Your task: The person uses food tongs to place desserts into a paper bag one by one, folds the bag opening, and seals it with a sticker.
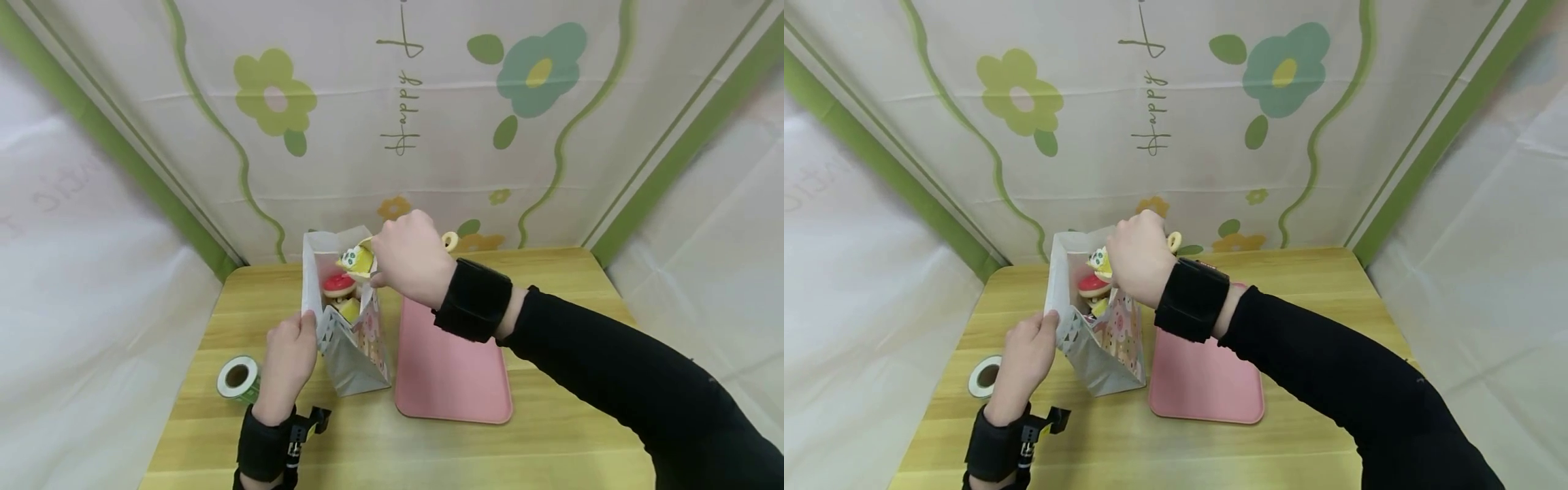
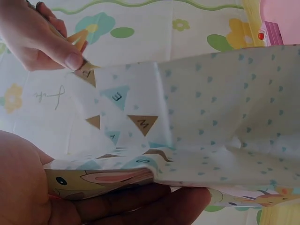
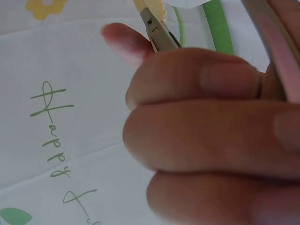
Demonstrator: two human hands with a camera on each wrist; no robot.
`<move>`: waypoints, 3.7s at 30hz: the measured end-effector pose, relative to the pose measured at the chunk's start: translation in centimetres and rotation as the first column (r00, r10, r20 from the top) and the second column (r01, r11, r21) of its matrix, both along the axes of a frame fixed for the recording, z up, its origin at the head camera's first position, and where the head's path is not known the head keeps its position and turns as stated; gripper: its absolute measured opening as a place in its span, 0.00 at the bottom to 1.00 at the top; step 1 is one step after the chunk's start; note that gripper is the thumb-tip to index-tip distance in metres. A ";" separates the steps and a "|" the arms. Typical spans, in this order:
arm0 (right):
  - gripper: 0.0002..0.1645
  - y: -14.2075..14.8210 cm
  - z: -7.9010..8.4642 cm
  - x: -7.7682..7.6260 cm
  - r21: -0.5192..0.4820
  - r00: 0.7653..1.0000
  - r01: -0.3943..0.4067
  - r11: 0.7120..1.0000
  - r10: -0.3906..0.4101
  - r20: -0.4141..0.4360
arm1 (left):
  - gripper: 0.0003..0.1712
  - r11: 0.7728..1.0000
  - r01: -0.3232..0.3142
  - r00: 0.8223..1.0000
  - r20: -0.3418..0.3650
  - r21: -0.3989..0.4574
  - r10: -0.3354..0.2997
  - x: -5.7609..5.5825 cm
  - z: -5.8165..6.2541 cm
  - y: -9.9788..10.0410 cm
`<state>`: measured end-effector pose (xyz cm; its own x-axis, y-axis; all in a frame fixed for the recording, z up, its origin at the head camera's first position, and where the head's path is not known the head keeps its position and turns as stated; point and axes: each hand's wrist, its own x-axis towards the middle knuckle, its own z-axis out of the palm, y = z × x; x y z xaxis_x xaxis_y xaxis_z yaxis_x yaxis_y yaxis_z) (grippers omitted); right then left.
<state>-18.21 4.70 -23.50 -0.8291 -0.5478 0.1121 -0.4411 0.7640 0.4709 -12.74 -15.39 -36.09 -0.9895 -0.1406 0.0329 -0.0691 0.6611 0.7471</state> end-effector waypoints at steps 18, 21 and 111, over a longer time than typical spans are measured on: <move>0.40 1.6 0.1 0.0 -0.223 0.996 -0.087 0.971 0.079 -0.045 | 0.23 1.000 -0.003 1.000 -0.004 0.000 0.003 0.2 0.2 -0.5; 0.40 2.3 0.3 0.1 -0.256 0.996 -0.075 0.964 0.061 -0.064 | 0.23 1.000 0.000 1.000 -0.013 -0.003 0.000 0.2 0.1 -0.5; 0.37 18.8 -22.9 -2.6 -0.429 0.822 0.457 0.779 -0.185 0.538 | 0.26 0.999 0.053 0.998 0.038 0.006 -0.054 -0.1 -0.2 0.2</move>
